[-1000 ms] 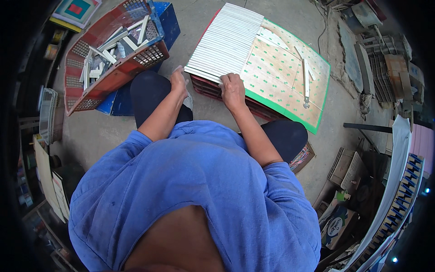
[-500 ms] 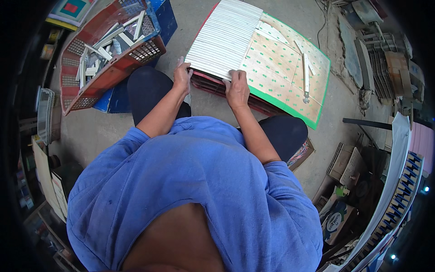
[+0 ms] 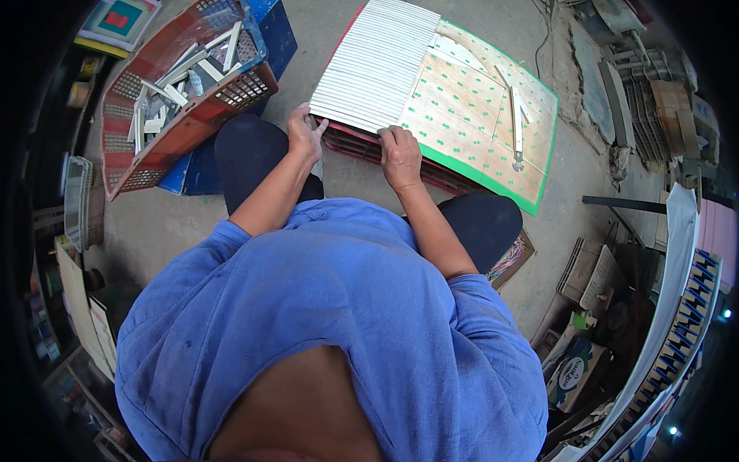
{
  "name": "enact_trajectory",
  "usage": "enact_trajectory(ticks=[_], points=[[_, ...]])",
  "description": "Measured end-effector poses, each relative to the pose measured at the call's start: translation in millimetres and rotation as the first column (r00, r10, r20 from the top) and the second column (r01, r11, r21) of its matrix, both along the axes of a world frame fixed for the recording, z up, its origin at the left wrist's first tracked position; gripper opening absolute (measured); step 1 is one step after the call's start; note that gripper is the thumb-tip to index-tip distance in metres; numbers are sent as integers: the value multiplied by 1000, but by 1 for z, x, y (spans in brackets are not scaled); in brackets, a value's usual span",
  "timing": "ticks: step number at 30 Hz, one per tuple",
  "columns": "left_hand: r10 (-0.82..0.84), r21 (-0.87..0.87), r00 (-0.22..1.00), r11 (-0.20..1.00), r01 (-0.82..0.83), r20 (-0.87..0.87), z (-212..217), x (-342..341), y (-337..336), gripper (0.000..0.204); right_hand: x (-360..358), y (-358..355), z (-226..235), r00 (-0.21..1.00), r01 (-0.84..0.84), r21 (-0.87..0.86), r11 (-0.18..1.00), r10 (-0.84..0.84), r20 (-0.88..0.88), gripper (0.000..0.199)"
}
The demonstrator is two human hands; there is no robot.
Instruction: The person is assembling and sorting metal or plastic frame components on a workspace.
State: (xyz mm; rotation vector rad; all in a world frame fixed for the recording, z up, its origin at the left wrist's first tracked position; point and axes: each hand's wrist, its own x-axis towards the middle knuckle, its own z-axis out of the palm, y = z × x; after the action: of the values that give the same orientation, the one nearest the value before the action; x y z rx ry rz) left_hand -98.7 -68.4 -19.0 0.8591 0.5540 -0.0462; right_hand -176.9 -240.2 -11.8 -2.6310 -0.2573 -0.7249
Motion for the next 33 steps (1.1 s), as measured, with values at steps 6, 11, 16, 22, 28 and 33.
enact_trajectory(ticks=[6,11,16,22,28,33], points=[[-49,-96,998,994,53,46,20,-9,0,50,-3,-4,-4,1000,-26,-10,1000,26,6,16],[39,-109,999,993,-39,-5,23,-10,-2,55,-4,-3,-1,999,-41,44,998,41,1,14],[172,61,973,985,-164,-155,18,-5,-1,48,-11,-20,11,979,174,383,907,-200,29,9],[2,75,987,997,11,-161,10,-5,-1,44,-8,-92,-6,763,646,534,545,-497,-414,25],[-36,151,995,987,50,-95,4,-3,1,50,-11,-64,1,874,480,113,870,-485,29,32],[4,183,996,983,13,-88,0,1,0,48,-14,-13,-3,950,268,83,960,-248,-191,32]])
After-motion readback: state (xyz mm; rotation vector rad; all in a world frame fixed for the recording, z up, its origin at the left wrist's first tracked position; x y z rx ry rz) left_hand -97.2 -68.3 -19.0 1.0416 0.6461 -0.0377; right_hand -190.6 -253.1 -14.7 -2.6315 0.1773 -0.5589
